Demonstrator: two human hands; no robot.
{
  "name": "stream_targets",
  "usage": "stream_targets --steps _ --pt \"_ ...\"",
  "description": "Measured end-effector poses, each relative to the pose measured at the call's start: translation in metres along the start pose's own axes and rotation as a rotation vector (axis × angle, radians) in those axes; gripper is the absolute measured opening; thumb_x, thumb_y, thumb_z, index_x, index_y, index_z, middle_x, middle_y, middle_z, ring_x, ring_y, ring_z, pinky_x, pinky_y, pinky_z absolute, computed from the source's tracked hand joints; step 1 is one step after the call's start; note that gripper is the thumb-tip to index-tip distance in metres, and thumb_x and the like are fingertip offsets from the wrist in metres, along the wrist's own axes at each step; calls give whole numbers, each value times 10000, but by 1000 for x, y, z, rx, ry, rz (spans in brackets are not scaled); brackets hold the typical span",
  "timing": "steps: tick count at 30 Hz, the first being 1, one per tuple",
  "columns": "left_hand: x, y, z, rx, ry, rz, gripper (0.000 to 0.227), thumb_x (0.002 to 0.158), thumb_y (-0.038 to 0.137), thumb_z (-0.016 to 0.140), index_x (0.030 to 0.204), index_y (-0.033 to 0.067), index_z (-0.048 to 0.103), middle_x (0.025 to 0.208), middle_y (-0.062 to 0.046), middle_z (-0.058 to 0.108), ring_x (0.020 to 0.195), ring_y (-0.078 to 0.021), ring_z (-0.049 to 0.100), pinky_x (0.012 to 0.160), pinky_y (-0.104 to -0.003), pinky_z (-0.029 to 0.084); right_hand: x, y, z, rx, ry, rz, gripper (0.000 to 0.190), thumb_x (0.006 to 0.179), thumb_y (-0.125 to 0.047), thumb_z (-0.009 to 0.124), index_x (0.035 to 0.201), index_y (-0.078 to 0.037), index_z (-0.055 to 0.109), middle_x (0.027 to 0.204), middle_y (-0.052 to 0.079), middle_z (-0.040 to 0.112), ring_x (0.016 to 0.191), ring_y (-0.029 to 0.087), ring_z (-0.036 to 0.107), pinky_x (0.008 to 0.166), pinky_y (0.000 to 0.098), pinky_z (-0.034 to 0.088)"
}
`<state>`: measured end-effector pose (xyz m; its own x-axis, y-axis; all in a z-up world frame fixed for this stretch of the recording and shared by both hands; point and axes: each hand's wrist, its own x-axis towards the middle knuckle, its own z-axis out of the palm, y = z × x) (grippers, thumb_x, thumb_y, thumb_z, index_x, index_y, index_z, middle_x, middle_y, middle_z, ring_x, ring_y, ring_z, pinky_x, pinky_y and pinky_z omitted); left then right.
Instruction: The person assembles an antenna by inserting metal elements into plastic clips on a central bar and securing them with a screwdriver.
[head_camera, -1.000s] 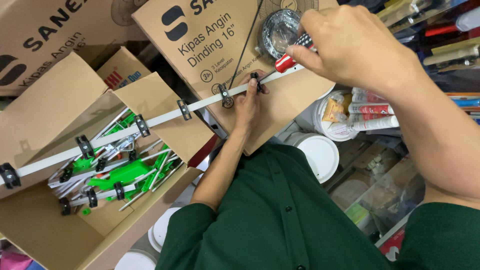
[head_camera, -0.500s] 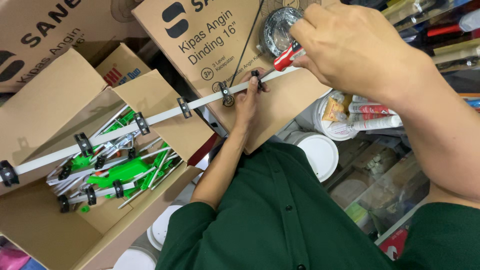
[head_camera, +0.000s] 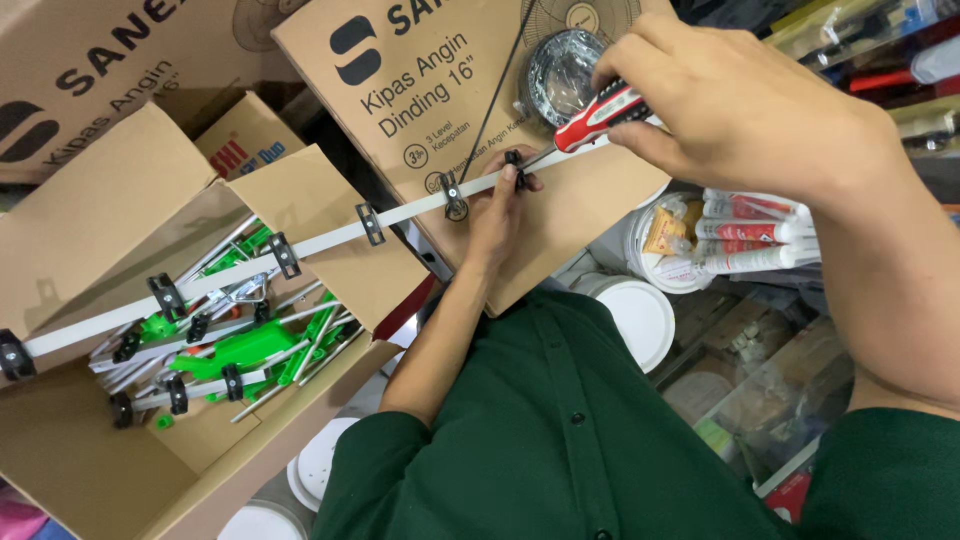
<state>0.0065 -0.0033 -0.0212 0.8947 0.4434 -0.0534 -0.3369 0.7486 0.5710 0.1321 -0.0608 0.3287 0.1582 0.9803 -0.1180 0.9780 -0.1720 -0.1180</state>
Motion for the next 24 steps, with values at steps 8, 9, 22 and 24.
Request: stream_targets --steps 8,9,22,24 --pt "-1 7 -2 -119 -75 34 446 1022 216 607 1348 -87 573 1319 -167 630 1047 -222 615 995 -364 492 -44 26 -17 149 212 15 432 870 -157 838 1200 20 622 1058 146 644 902 304 669 803 392 534" --pt "0 7 -2 -107 -75 37 455 1021 215 611 1354 -92 571 1332 -179 629 1058 -229 617 1002 -371 494 -55 33 -15 190 261 23 452 885 -151 852 1218 31 608 1079 156 648 908 294 673 811 386 537" --pt "-3 9 6 -130 32 16 426 1065 113 527 1453 -60 506 1369 -241 623 1090 -268 633 1022 -406 514 -80 11 144 764 643 253 214 925 -42 824 1006 -46 626 898 95 648 790 198 644 729 314 507" --pt "-5 9 7 -168 25 21 408 1087 119 503 1460 -47 503 1373 -239 621 1097 -273 641 1029 -410 520 -64 5 165 638 478 220 241 916 -89 851 1068 -25 674 953 120 649 834 289 669 746 377 523"
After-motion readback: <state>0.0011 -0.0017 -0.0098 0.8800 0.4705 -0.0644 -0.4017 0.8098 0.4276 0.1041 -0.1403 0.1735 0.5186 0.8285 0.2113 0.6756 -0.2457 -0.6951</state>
